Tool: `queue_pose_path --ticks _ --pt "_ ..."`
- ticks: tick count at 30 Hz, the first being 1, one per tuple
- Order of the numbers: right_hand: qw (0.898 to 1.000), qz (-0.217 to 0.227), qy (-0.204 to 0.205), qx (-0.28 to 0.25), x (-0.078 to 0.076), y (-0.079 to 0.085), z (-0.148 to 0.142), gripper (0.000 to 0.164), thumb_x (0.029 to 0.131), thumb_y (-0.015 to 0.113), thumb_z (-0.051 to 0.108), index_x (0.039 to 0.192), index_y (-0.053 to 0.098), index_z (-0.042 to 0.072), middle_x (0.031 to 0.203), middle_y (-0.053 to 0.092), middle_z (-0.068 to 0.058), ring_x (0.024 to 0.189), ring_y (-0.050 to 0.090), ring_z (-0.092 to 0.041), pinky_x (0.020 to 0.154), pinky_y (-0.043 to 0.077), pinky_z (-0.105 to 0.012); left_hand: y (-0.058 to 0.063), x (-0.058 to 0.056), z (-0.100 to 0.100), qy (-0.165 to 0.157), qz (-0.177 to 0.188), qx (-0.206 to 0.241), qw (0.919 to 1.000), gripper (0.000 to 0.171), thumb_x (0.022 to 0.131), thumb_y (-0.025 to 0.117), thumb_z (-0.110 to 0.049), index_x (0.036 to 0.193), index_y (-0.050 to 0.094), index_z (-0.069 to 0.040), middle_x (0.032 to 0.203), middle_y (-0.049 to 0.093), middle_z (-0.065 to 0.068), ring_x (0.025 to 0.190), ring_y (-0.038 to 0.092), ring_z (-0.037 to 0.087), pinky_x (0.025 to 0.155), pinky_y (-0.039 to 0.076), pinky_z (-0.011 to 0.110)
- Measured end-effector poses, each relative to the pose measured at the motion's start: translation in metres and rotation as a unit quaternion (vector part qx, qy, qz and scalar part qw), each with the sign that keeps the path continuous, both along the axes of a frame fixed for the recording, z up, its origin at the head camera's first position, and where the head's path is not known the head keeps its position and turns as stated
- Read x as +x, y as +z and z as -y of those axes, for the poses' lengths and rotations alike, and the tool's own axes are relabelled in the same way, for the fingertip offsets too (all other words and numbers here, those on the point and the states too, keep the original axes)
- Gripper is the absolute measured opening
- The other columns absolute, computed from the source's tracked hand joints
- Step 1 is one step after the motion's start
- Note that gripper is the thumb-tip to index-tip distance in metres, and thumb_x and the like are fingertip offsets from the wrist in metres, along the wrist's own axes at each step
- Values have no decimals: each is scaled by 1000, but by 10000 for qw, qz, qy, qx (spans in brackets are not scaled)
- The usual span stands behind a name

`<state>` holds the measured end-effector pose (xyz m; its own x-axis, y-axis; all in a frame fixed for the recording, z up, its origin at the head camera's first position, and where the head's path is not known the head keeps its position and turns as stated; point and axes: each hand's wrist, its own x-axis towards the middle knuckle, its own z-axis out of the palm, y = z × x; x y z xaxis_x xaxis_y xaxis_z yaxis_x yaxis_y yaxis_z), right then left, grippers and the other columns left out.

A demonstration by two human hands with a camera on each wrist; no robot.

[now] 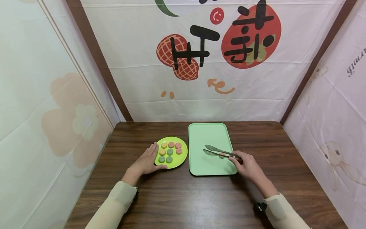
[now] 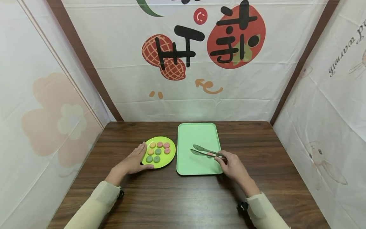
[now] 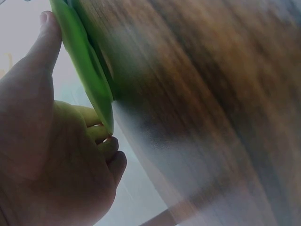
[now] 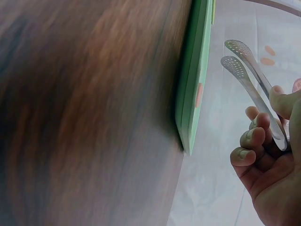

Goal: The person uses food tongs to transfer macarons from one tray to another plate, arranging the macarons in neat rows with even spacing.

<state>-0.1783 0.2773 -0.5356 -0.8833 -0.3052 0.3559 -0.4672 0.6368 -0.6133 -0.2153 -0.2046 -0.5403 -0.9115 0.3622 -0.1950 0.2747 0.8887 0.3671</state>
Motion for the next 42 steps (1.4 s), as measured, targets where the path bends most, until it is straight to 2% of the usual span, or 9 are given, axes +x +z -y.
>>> queue_pose_path --ticks 4,6,15,22,30,42 --pt "9998 149 -101 -1 3 0 -6 25 106 72 22 120 74 1 83 73 -5 60 47 -3 52 43 -25 0 0 0 13 -25 -5 10000 127 93 70 -73 167 10 11 177 4 29 165 8 43 134 15 56" --pt "9998 156 -133 8 5 0 -9 26 106 72 21 121 74 0 85 74 -6 60 48 -3 53 43 -25 0 1 0 6 -37 -14 10000 126 93 70 -73 167 10 11 177 4 29 165 9 43 134 15 56" --pt "9997 -40 -240 99 8 -2 -23 21 104 74 16 120 75 3 72 59 10 57 43 -2 50 40 -25 1 1 -1 -11 -45 -41 10000 126 94 69 -72 167 10 11 177 4 30 165 9 44 134 15 57" --pt "9990 -154 -391 171 10 -4 -31 18 100 78 9 116 74 5 74 60 9 59 43 -3 53 39 -25 0 -1 -1 -28 -56 -52 10000 126 94 68 -73 167 10 11 177 3 30 165 8 44 134 15 57" --pt "9979 -139 -546 322 11 -7 -38 16 99 80 12 113 73 7 71 52 11 58 42 -4 53 38 -25 0 -2 -1 -9 -31 -38 10000 127 93 68 -74 168 10 10 177 3 29 165 8 44 134 14 56" --pt "9961 197 -715 480 17 -8 -42 22 103 76 17 118 72 3 70 52 8 56 41 -5 52 37 -25 0 -1 -1 16 -41 -31 10000 126 93 68 -74 167 10 10 177 4 29 165 8 43 134 15 56"
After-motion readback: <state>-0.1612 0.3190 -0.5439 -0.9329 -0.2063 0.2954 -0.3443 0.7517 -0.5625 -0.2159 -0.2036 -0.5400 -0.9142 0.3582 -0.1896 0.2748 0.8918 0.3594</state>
